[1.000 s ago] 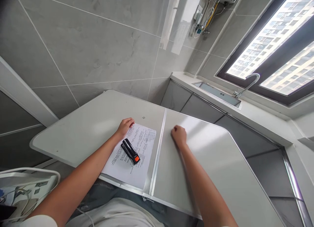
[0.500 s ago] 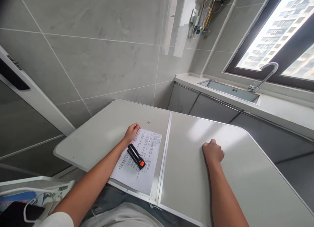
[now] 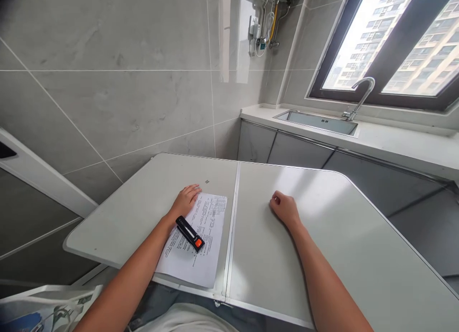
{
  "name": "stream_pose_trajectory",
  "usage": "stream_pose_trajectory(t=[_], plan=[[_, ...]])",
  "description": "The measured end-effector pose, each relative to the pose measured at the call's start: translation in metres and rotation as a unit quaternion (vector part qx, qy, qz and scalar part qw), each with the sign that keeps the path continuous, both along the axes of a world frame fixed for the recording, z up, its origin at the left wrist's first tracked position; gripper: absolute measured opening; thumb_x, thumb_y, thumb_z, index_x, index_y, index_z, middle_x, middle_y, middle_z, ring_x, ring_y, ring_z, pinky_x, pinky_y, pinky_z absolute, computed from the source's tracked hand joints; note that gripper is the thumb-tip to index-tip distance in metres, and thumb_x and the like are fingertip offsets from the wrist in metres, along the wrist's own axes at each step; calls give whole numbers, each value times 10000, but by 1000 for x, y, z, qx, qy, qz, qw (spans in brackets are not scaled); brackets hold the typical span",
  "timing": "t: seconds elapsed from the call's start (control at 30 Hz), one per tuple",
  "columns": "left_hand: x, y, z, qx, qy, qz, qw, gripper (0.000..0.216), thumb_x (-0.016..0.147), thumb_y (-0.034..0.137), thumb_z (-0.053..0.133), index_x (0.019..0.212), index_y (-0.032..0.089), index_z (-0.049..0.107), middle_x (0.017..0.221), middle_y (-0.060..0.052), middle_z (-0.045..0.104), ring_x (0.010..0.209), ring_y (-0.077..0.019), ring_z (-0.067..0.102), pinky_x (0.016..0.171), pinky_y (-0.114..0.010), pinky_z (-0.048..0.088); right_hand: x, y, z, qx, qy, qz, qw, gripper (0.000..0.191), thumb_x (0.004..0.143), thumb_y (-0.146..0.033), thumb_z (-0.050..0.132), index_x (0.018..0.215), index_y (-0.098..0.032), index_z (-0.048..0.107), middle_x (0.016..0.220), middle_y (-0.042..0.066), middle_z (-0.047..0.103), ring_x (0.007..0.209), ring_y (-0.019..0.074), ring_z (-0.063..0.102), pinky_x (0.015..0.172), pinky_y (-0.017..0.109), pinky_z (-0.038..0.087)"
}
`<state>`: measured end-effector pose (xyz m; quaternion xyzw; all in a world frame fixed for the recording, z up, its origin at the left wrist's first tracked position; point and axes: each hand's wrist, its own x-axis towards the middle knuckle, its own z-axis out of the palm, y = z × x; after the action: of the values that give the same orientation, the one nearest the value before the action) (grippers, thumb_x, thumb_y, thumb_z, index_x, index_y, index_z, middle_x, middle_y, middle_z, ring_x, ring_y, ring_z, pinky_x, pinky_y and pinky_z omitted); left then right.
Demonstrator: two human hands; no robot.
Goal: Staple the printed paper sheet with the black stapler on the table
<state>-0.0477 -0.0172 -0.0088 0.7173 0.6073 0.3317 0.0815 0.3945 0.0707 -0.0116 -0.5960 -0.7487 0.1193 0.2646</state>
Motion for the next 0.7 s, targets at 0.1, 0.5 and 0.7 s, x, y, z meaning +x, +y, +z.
stream_pose_trajectory(t=[0.1, 0.5, 0.7], plan=[[4, 2, -5, -26, 59, -20, 998, 369, 996, 177, 499, 1264, 295, 723, 1412, -73, 655, 1352, -304, 531, 1176, -531, 311, -10, -5, 3, -27, -9, 92, 995, 177, 824, -331, 522, 834, -239, 673, 645, -5, 637, 624, 173, 560, 661, 280, 408], [17, 2, 3, 13, 72, 26, 997, 216, 1041, 205, 461, 1084, 228, 671, 1107, -99, 640, 1058, -281, 581, 928, -430, 413, -42, -23, 18, -44, -4, 155, 987, 248, 897, -254, 497, 946, -224, 738, 861, 53, 716, 774, 202, 599, 741, 303, 418], [17, 2, 4, 0, 61, 40, 997, 207, 1081, 258, 404, 1086, 221, 607, 1130, -94, 628, 1068, -267, 568, 920, -426, 429, -100, -69, 25, -73, 112, 290, 948, 202, 942, -280, 554, 943, -227, 749, 938, 55, 690, 839, 189, 612, 771, 309, 468]])
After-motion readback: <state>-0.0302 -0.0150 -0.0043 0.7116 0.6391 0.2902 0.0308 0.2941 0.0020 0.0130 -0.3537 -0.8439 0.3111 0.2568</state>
